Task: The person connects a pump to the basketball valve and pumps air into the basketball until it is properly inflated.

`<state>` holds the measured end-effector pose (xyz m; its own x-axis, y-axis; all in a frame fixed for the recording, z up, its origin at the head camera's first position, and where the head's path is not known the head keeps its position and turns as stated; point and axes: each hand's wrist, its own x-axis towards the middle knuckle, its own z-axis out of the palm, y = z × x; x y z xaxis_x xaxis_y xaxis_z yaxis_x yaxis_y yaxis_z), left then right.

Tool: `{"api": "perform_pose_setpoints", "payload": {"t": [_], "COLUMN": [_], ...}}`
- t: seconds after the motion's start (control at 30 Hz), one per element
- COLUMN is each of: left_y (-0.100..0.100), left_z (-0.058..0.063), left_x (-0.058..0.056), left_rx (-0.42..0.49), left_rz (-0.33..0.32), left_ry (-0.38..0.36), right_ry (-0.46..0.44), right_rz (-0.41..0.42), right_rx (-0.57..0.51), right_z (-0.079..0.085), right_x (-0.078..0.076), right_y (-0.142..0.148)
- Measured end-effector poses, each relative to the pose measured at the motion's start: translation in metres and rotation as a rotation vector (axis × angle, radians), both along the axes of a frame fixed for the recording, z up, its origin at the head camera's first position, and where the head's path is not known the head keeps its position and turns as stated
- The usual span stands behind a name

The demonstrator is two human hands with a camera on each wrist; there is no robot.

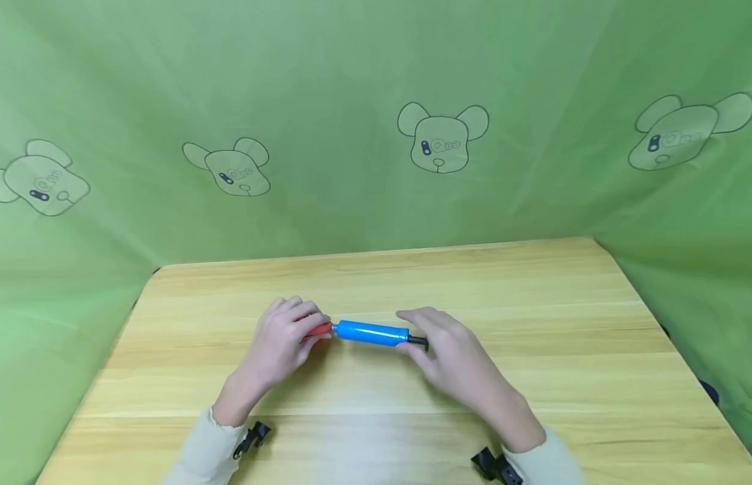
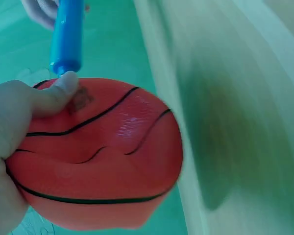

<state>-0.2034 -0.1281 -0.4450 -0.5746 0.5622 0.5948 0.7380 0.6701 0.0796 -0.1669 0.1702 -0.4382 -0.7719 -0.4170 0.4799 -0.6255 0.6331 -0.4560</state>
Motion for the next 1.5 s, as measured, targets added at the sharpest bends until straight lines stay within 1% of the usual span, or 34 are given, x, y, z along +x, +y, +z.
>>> {"api": "perform_pose_setpoints", "payload": {"t": [0.1,0.2,0.27,0.37,0.47,0.53,0.63,0.73,0.8,0.9,1.03,1.07,1.13,1.23,1.3,1.37,1.43,1.5], "left_y": [-0.007,-0.012,-0.014,-0.015,-0.009,0.001,0.023,0.042,0.051,0.058,0.065,0.066,0.067,0.066,0.064,0.063,0.063,0.063], "left_z": [-0.005,-0.013,-0.017,-0.019,-0.013,-0.007,-0.002,-0.005,-0.009,-0.014,-0.016,-0.017,-0.017,-0.017,-0.018,-0.018,-0.018,-0.017], "left_x": [-0.007,-0.014,-0.015,-0.013,-0.003,0.006,0.018,0.025,0.027,0.028,0.030,0.030,0.030,0.031,0.031,0.033,0.035,0.036], "left_rx": [0.020,0.029,0.028,0.018,-0.030,-0.084,-0.163,-0.199,-0.203,-0.199,-0.186,-0.182,-0.173,-0.140,-0.121,-0.107,-0.109,-0.110], "left_rz": [0.007,0.011,0.022,0.068,0.132,0.149,0.126,0.088,0.079,0.077,0.052,0.045,0.036,0.022,0.006,-0.011,-0.022,-0.036], "left_ry": [0.024,0.016,-0.003,-0.053,-0.113,-0.158,-0.212,-0.248,-0.254,-0.244,-0.218,-0.210,-0.189,-0.168,-0.162,-0.159,-0.153,-0.146], "right_ry": [-0.151,-0.281,-0.335,-0.390,-0.397,-0.389,-0.350,-0.317,-0.316,-0.348,-0.371,-0.373,-0.384,-0.440,-0.480,-0.511,-0.539,-0.567], "right_rz": [0.014,0.011,-0.006,-0.036,-0.033,-0.021,0.003,0.024,0.034,0.030,0.039,0.051,0.105,0.238,0.338,0.418,0.465,0.478], "right_rx": [-0.145,-0.286,-0.359,-0.444,-0.486,-0.510,-0.532,-0.536,-0.531,-0.538,-0.548,-0.547,-0.556,-0.596,-0.629,-0.658,-0.678,-0.690], "right_z": [-0.009,-0.018,-0.023,-0.026,-0.028,-0.029,-0.029,-0.029,-0.029,-0.028,-0.023,-0.022,-0.020,-0.018,-0.018,-0.018,-0.018,-0.019], "right_x": [-0.002,-0.005,-0.005,-0.002,0.002,0.005,0.008,0.010,0.012,0.018,0.025,0.026,0.027,0.029,0.030,0.030,0.030,0.029], "right_y": [0.006,0.005,0.002,-0.002,-0.006,-0.007,-0.010,-0.013,-0.015,-0.015,-0.011,-0.010,-0.008,-0.003,0.001,0.003,0.004,0.004]}}
